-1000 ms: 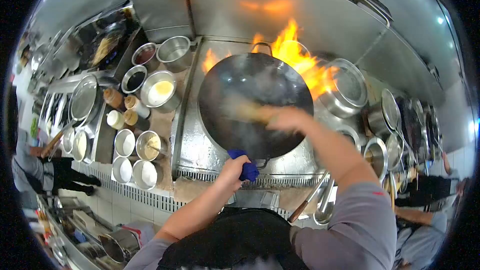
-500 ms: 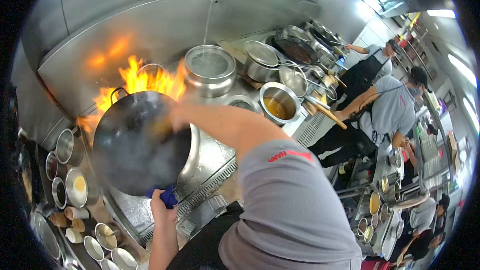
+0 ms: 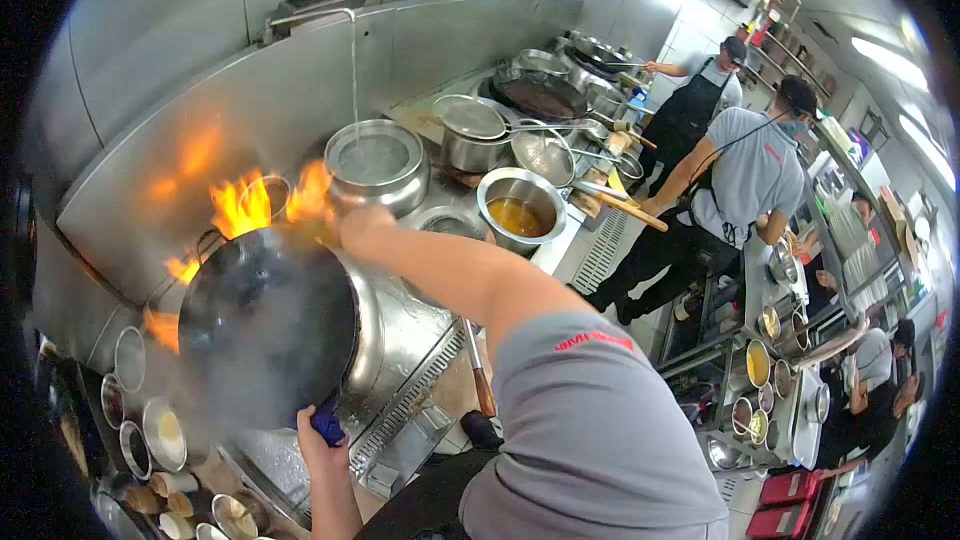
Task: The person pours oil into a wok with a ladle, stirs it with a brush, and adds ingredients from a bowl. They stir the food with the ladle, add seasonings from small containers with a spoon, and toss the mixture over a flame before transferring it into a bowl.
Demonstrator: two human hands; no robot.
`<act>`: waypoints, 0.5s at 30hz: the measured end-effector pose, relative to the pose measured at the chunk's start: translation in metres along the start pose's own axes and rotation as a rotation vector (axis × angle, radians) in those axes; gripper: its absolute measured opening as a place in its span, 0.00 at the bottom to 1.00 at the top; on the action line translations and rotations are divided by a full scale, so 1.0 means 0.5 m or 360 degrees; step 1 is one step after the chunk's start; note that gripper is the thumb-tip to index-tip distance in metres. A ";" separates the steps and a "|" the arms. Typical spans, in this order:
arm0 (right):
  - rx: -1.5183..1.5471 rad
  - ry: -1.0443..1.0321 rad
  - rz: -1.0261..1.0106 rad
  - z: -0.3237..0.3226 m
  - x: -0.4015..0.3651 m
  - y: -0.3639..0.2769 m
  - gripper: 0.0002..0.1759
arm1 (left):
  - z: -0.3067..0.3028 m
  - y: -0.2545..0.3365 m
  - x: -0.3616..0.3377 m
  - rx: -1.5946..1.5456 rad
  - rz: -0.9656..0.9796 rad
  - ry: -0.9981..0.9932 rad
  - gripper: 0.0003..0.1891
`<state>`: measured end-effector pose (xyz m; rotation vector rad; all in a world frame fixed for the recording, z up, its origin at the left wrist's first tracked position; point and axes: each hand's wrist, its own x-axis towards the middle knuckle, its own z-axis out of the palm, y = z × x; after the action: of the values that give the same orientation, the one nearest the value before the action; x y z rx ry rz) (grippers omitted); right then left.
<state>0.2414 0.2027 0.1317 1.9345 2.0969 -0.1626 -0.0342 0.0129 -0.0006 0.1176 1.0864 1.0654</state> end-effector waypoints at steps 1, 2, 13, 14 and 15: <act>-0.0003 0.0022 0.0020 0.001 -0.008 0.018 0.30 | -0.001 0.008 -0.008 0.0007 0.0009 -0.0028 0.12; 0.0523 0.0453 0.0280 0.007 -0.024 0.040 0.33 | -0.003 0.014 -0.016 -0.0006 -0.0036 -0.0084 0.18; 0.1460 -0.0156 0.0480 0.472 -0.430 -0.140 0.45 | -0.198 0.056 -0.104 0.2924 0.0657 0.0057 0.20; 0.1429 -0.0281 0.0474 0.471 -0.422 -0.136 0.45 | -0.209 0.025 -0.119 0.3098 0.0620 0.0164 0.22; 0.1394 -0.0405 0.0465 0.469 -0.412 -0.132 0.45 | -0.221 -0.005 -0.133 0.3224 0.0580 0.0262 0.23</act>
<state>0.2192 -0.0644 -0.0414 2.4493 1.6642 -1.3663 -0.1201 -0.0820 -0.0146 1.8750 1.9375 -0.1488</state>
